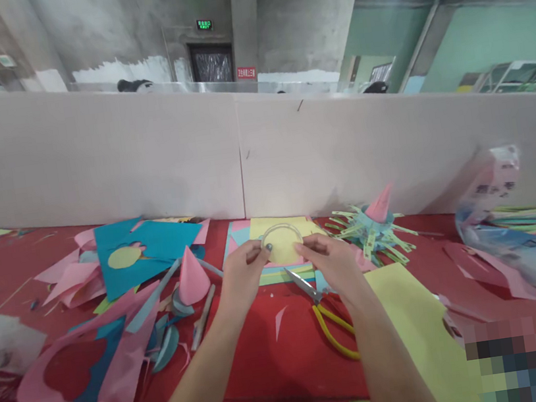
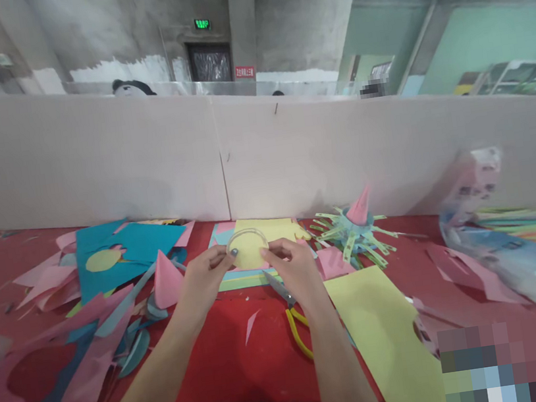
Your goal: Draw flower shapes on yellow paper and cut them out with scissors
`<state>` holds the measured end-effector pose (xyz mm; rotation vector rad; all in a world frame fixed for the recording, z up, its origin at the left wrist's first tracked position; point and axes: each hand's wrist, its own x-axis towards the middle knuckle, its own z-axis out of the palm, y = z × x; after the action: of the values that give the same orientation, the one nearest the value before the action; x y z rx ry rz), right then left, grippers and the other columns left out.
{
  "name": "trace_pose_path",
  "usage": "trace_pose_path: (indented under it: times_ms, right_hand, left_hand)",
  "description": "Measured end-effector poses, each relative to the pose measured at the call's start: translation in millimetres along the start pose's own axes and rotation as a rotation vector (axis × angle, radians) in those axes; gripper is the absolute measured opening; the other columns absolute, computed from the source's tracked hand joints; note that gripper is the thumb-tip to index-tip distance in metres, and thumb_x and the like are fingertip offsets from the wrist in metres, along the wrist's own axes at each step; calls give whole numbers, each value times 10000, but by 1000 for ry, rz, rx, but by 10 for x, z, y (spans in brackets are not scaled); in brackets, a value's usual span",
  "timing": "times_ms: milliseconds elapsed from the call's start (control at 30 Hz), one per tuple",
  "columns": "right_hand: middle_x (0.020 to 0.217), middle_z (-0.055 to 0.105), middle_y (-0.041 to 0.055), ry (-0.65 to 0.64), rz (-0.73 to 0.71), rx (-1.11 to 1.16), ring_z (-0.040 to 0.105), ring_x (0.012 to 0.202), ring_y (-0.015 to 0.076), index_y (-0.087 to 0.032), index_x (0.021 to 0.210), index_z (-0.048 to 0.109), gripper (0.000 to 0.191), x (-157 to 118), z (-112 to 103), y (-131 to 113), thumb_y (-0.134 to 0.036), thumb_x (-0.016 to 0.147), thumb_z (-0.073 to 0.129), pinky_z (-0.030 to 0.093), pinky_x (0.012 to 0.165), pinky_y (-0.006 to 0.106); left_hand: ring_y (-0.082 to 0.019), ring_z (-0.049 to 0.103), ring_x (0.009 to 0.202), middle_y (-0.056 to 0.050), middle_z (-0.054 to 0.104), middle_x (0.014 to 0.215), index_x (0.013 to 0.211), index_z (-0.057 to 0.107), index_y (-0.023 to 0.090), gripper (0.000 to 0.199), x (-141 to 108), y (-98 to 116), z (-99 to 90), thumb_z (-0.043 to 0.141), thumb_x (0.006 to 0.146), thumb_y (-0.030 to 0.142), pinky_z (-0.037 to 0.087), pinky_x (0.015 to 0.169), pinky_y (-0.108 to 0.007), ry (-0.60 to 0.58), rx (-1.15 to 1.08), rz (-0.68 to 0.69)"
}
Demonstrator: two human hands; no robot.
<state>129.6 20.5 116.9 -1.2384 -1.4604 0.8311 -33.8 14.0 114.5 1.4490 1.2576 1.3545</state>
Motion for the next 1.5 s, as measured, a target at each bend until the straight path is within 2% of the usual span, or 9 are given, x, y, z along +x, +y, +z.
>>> trace_pose_path:
  times_ms: [233,533,633,733,833,967,1133,1267,1500]
  right_hand:
    - [644,611,16,16,38,28,539,588,135,-165,753,629,252,45,8,84,-407,686,597,378,512,231]
    - [660,634,36,12,75,5,559,584,155,-156,792,634,298,100,42,218,-423,665,597,383,484,242]
    - [669,640,39,27,72,-10,564,588,158,-156,788,633,295,110,47,245,-420,666,591,388,481,242]
    - [688,644,44,56,73,-41,569,600,161,-155,794,630,286,121,25,268,-410,673,579,396,484,242]
    - [671,639,40,36,108,-73,574,613,168,-160,790,637,271,138,-20,320,-394,670,574,408,495,247]
    - [701,646,35,-130,171,-117,576,651,173,-168,755,658,224,151,-65,439,-352,661,571,415,532,258]
    - [649,635,15,-309,205,-141,539,585,139,-150,684,668,172,96,-49,504,-291,645,578,390,548,251]
    - [575,605,-2,-512,220,-167,485,492,107,-146,692,673,186,41,-4,520,-303,665,577,340,467,222]
    - [592,640,19,-675,230,-230,541,537,130,-154,687,702,149,27,169,744,-246,633,597,369,478,215]
  left_hand:
    - [-160,629,798,-28,672,837,869,583,176,173,22,-73,47,491,746,256,489,756,-285,-74,-52,3]
    - [-169,643,709,-28,673,758,936,546,182,231,58,-200,55,516,718,255,495,703,-304,-5,21,-55]
    - [-172,634,780,-47,664,850,942,551,185,217,49,-194,53,491,740,237,492,725,-305,12,53,14]
    - [-188,564,978,-44,609,1037,991,551,227,237,38,-128,-49,451,777,227,437,855,-336,182,265,195]
    - [-214,426,1151,-60,528,1164,1088,509,240,301,70,-74,-284,436,796,231,326,976,-367,473,532,332]
    - [-287,331,1223,-108,398,1318,1204,416,233,432,183,-184,-618,474,777,264,216,999,-505,743,747,143]
    - [-303,492,1078,-148,579,1123,1165,475,188,380,272,-485,-774,405,808,295,135,987,-560,557,845,-76]
    - [-286,575,944,-135,657,964,1060,566,185,335,277,-574,-848,356,827,303,309,909,-457,483,865,-112]
    - [-220,591,881,-63,654,973,992,599,225,297,186,-168,-788,401,810,353,425,750,-302,471,669,112]
